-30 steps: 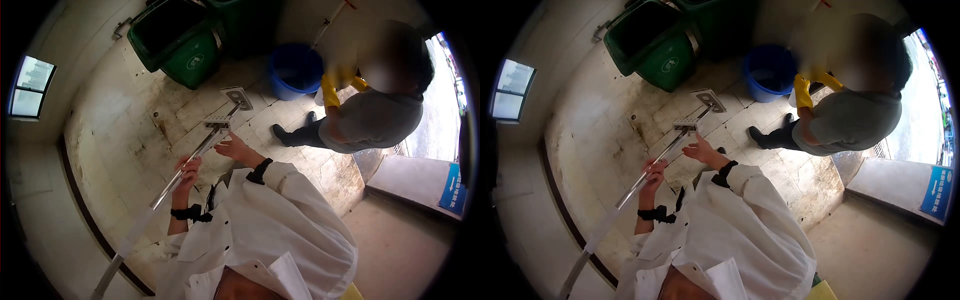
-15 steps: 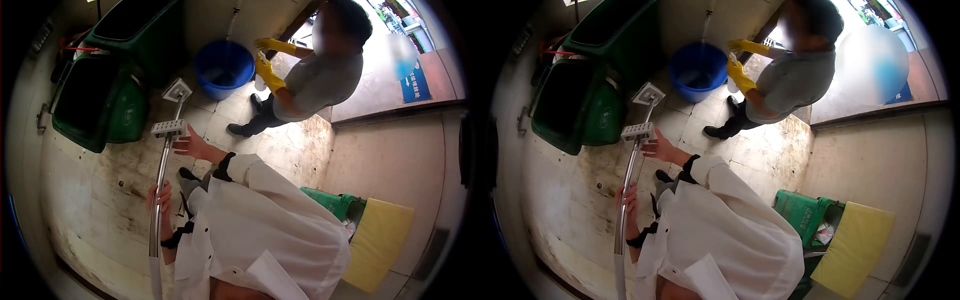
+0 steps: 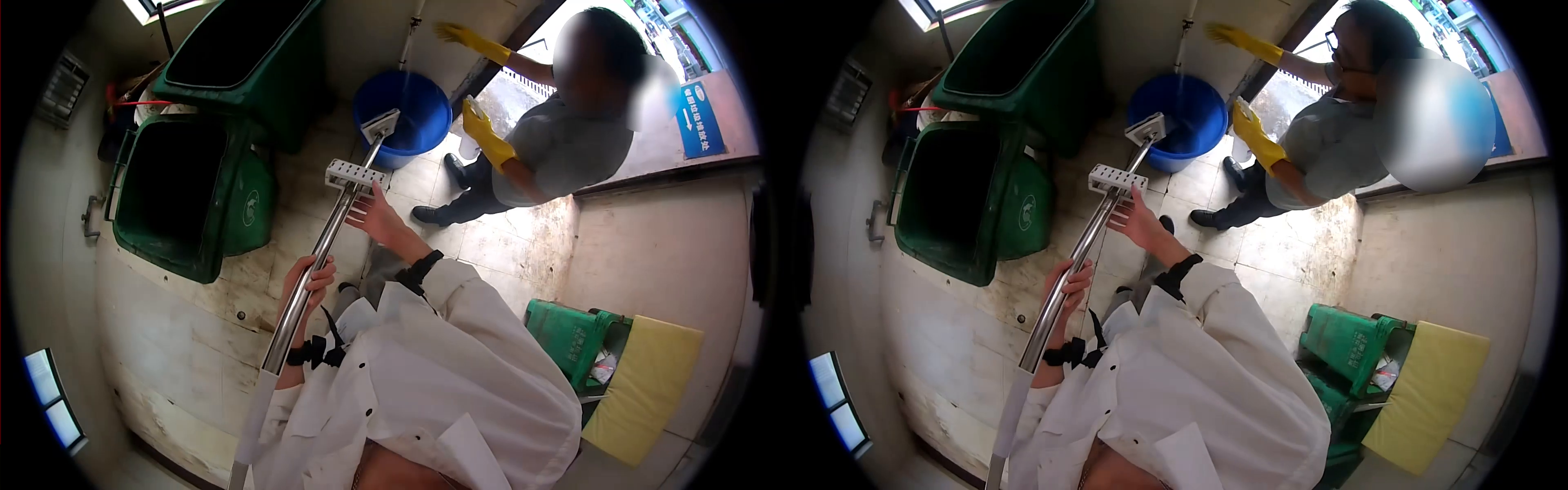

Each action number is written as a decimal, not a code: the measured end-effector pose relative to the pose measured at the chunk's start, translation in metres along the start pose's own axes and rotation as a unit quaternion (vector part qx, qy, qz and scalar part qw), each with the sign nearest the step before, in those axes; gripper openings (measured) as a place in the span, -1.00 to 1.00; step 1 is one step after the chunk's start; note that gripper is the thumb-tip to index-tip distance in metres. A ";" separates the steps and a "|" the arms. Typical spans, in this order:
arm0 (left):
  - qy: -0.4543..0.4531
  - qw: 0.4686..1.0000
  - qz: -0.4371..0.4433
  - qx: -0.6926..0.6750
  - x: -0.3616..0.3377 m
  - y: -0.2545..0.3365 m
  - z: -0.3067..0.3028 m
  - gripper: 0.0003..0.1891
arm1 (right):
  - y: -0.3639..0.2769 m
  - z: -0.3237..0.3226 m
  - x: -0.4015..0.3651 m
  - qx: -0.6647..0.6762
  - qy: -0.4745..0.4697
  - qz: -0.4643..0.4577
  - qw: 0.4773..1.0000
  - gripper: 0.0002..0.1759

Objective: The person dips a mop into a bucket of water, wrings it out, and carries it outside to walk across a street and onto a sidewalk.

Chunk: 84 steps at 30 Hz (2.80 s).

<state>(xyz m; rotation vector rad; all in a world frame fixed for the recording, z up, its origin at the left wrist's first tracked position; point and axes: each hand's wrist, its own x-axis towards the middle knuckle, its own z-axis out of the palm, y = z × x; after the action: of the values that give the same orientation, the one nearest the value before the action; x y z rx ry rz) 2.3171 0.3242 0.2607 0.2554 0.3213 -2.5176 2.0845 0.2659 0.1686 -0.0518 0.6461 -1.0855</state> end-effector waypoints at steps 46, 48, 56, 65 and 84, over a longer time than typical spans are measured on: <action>0.157 0.983 -0.091 -0.022 0.425 0.229 -0.018 -0.63 | -0.242 -0.145 0.349 0.069 0.278 0.001 0.958 -0.87; 0.144 0.985 -0.090 -0.015 0.429 0.230 -0.018 -0.63 | -0.243 -0.147 0.353 0.057 0.272 -0.006 0.961 -0.86; 0.195 0.977 -0.078 0.025 0.421 0.225 -0.019 -0.63 | -0.234 -0.147 0.346 0.113 0.270 0.011 0.956 -0.88; 0.193 0.975 -0.077 0.080 0.376 0.207 -0.013 -0.48 | -0.225 -0.123 0.311 0.098 0.211 0.003 0.973 -0.84; 0.205 0.978 -0.002 -0.030 0.364 0.188 -0.003 -0.55 | -0.226 -0.111 0.309 0.042 0.213 -0.007 0.976 -0.78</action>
<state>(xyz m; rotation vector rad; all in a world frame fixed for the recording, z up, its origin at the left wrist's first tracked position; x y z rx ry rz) 2.1297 -0.0174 0.1338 0.7529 0.5585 -2.4392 1.9391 -0.0711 0.0130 0.2564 0.9835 -1.1470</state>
